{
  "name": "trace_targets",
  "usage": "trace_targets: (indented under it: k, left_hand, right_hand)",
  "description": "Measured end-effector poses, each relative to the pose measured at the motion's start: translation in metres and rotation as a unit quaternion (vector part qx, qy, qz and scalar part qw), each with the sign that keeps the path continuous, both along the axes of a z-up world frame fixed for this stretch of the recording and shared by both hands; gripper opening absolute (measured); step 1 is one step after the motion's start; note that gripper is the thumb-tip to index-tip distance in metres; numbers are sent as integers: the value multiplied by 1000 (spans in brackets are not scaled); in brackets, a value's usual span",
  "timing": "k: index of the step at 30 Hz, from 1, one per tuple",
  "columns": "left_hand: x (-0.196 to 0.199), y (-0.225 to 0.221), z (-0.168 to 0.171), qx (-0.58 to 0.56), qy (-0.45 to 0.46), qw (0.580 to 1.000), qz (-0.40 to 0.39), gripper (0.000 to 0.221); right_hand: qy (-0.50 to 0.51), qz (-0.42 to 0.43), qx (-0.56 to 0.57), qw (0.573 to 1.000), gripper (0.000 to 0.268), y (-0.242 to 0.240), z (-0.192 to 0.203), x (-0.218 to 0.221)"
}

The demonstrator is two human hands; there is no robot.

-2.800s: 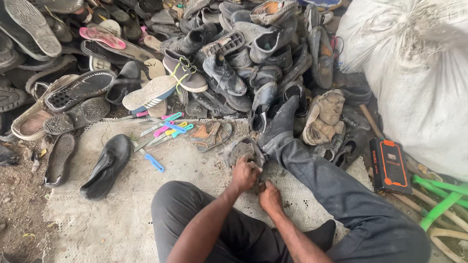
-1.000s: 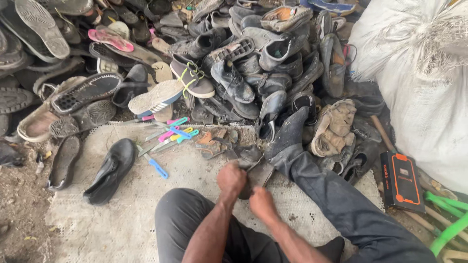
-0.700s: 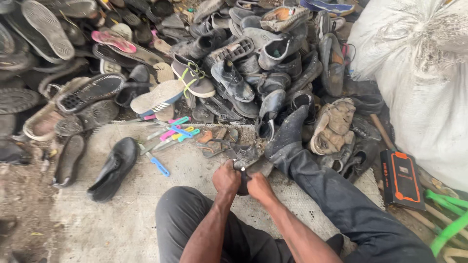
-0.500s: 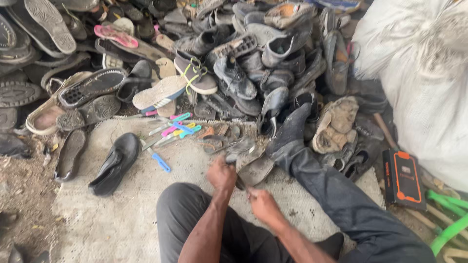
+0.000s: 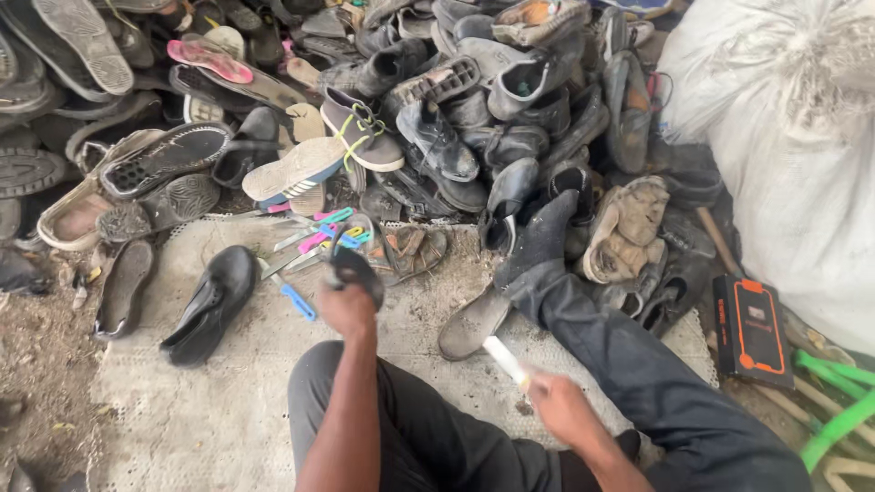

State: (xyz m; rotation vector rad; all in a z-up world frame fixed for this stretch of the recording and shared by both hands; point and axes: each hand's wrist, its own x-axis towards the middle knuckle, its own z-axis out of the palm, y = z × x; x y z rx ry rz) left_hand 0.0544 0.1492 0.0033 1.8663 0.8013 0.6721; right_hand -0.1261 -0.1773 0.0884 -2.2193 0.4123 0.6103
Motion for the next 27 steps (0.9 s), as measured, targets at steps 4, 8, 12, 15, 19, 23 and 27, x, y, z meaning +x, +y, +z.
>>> trace_targets:
  k: [4, 8, 12, 15, 19, 23, 27]
  left_hand:
    - [-13, -55, -18, 101, 152, 961, -209, 21]
    - [-24, -97, -45, 183, 215, 863, -418, 30]
    - [-37, -107, -34, 230, 230, 787, -524, 42]
    - [-34, -106, -20, 257, 227, 776, -529, 47]
    - [-46, -111, -11, 278, 263, 753, -535, 52]
    - [-47, -106, 2, 224, 222, 783, -537, 57]
    - [-54, -100, 9, 200, 193, 800, -532, 58]
  right_hand:
    - [-118, 33, -84, 989, 39, 8, -9, 28]
    - [-65, 48, -126, 989, 38, 24, -33, 47]
    - [-292, 58, -24, 954, 39, 30, -78, 47]
    - [1, -171, 182, 968, 46, 35, -82, 32]
    - [66, -173, 253, 950, 46, 31, -59, 24]
    - [35, -138, 261, 955, 44, 49, -48, 28]
    - [75, -177, 333, 923, 46, 50, -41, 32]
